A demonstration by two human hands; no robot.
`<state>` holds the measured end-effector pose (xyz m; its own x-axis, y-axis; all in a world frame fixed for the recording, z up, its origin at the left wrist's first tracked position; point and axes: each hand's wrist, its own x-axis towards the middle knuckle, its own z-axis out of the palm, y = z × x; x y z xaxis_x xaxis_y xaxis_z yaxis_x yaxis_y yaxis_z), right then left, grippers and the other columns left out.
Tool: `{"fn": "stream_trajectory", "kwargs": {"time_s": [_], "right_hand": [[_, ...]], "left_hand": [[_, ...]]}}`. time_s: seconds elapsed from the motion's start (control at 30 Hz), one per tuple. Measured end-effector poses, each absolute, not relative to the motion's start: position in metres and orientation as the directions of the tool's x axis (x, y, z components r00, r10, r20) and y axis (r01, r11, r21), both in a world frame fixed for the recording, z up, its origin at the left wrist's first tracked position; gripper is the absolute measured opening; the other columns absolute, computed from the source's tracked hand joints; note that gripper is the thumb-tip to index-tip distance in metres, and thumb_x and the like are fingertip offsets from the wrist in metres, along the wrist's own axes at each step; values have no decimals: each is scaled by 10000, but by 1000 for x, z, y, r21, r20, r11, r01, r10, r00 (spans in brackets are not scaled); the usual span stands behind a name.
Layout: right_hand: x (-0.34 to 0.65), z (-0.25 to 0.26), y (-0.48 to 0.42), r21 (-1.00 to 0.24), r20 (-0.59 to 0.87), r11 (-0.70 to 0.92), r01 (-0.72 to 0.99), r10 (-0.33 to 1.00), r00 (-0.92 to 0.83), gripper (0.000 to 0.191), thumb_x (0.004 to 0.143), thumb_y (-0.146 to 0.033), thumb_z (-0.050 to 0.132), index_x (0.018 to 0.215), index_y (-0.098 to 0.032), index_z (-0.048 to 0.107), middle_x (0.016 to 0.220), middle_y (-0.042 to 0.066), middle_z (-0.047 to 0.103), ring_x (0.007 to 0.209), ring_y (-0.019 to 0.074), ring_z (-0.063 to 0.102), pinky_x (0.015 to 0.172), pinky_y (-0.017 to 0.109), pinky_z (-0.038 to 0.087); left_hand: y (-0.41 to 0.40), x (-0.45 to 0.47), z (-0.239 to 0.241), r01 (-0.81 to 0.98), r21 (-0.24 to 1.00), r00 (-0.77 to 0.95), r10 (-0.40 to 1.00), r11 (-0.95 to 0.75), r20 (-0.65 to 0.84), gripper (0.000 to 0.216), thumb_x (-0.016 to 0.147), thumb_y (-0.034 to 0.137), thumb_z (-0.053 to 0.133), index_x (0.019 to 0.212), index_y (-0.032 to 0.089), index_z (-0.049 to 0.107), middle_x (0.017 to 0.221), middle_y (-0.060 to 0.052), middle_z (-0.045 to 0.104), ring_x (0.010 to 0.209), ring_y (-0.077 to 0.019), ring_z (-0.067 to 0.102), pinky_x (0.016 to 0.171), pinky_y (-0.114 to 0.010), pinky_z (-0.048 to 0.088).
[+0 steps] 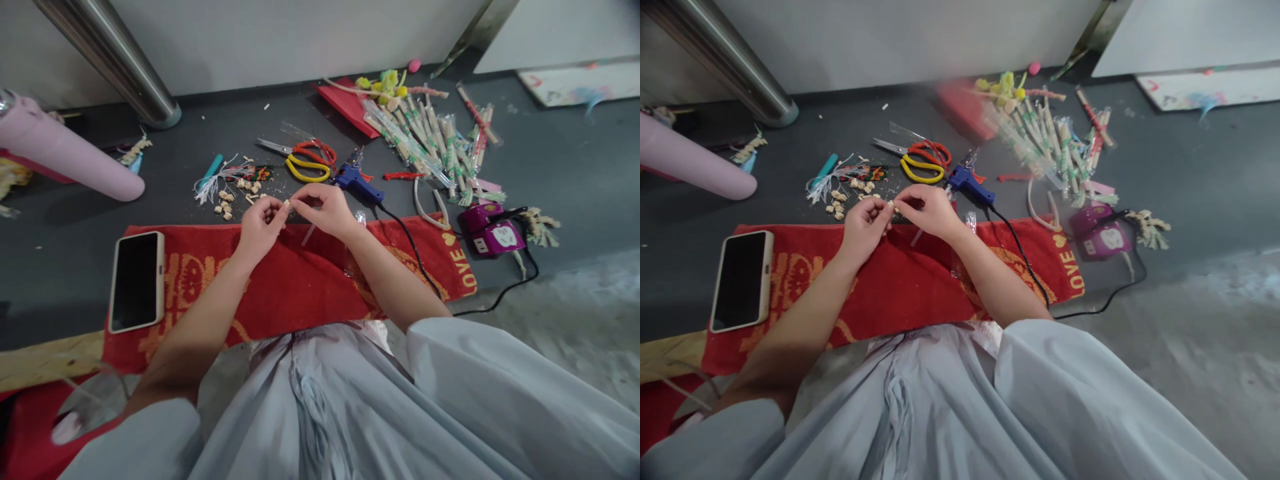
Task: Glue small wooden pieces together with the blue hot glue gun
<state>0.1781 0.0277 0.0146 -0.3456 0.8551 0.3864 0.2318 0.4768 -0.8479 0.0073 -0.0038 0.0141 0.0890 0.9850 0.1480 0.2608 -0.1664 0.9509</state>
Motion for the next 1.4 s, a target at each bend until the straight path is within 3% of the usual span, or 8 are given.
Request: {"fn": "stream_trajectory", "kwargs": {"time_s": [0.27,0.43,1.4], "right_hand": [[179,13,29,-846,372,469,254,861,-348,208,830,-299,594,772,-141,716,741,38,691,644,108,540,622,251,435],[179,14,29,-856,361,453,249,869,-339,176,798,-283,594,728,-151,687,686,12,660,605,95,497,597,243,405],[176,11,27,-772,391,523,361,839,-378,201,879,-287,518,782,-163,643,729,24,655,630,112,501,631,260,392]], "left_hand": [[-6,7,13,449,844,88,955,-293,285,224,856,402,594,754,209,541,598,33,521,534,-100,485,532,-229,398],[-7,7,14,519,797,104,948,-309,300,189,862,363,587,759,209,547,611,26,549,545,-104,487,547,-222,421],[-8,7,17,537,813,126,974,-226,187,231,877,422,553,770,221,519,630,18,530,568,-121,470,556,-238,407]]}}
